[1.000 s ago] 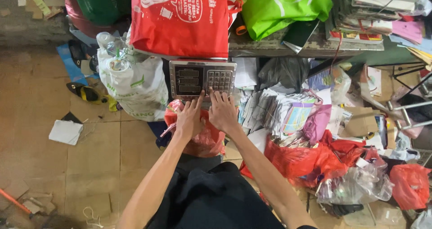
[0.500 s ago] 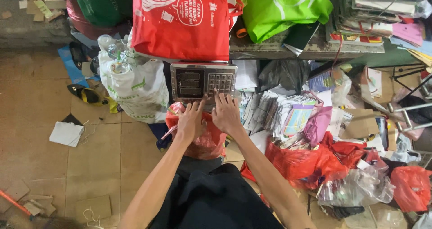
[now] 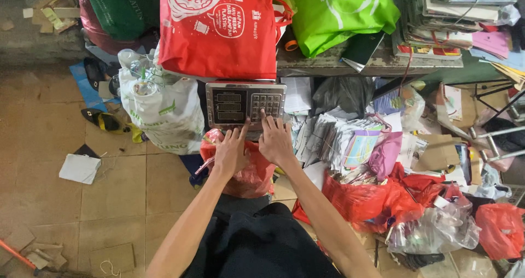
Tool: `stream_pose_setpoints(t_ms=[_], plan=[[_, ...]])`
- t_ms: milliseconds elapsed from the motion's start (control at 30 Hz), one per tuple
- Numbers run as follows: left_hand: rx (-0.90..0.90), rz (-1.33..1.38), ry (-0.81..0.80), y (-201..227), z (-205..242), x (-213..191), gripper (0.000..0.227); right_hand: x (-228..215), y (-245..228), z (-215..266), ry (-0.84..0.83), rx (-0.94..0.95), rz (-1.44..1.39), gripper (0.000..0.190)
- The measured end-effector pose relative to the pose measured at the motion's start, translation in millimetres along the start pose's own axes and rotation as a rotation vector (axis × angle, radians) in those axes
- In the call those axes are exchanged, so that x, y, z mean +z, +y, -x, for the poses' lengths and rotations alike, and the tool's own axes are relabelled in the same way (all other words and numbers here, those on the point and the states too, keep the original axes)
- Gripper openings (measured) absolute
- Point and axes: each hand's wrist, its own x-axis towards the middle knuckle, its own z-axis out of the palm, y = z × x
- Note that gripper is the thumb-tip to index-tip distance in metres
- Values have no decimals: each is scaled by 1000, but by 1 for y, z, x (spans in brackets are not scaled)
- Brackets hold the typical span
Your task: The person writes in a notebook, then places a red bag on a digital scale to weigh it. They record the weight in the notebook, remove the bag, and repeat the process with a red plastic bag. The person continues to write in the notebook between weighing items.
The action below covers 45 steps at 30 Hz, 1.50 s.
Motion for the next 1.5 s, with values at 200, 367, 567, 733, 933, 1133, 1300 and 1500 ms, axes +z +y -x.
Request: stream_pose_setpoints(t_ms=[200,367,567,733,933,1133,1300,1500], plan=[[-14,-16,-45,-3,-2,6,101,2,-2,-3,33,-26,-47,77],[-8,-11,-5,-5,-5,9,93,4,-2,-15,9,-29,-16,75],[-10,-19,-36,-2,-3,8,94,4,4,-16,13,-44,-28,68],[-8,-3,-34,2,5,4,99,-3,3,-7,-23,8,12,83],[7,-17,-10,0,3,7,98,-2,-1,11,161,24,-170,65],[76,61,112,-3,9,11,95,0,-6,42,-83,90,-238,37],[96,11,79,-11,15,18,67,-26,-31,72,256,-47,-219,54],[180,-35,148,-22,15,36,54,9,-33,114,419,216,-237,59]])
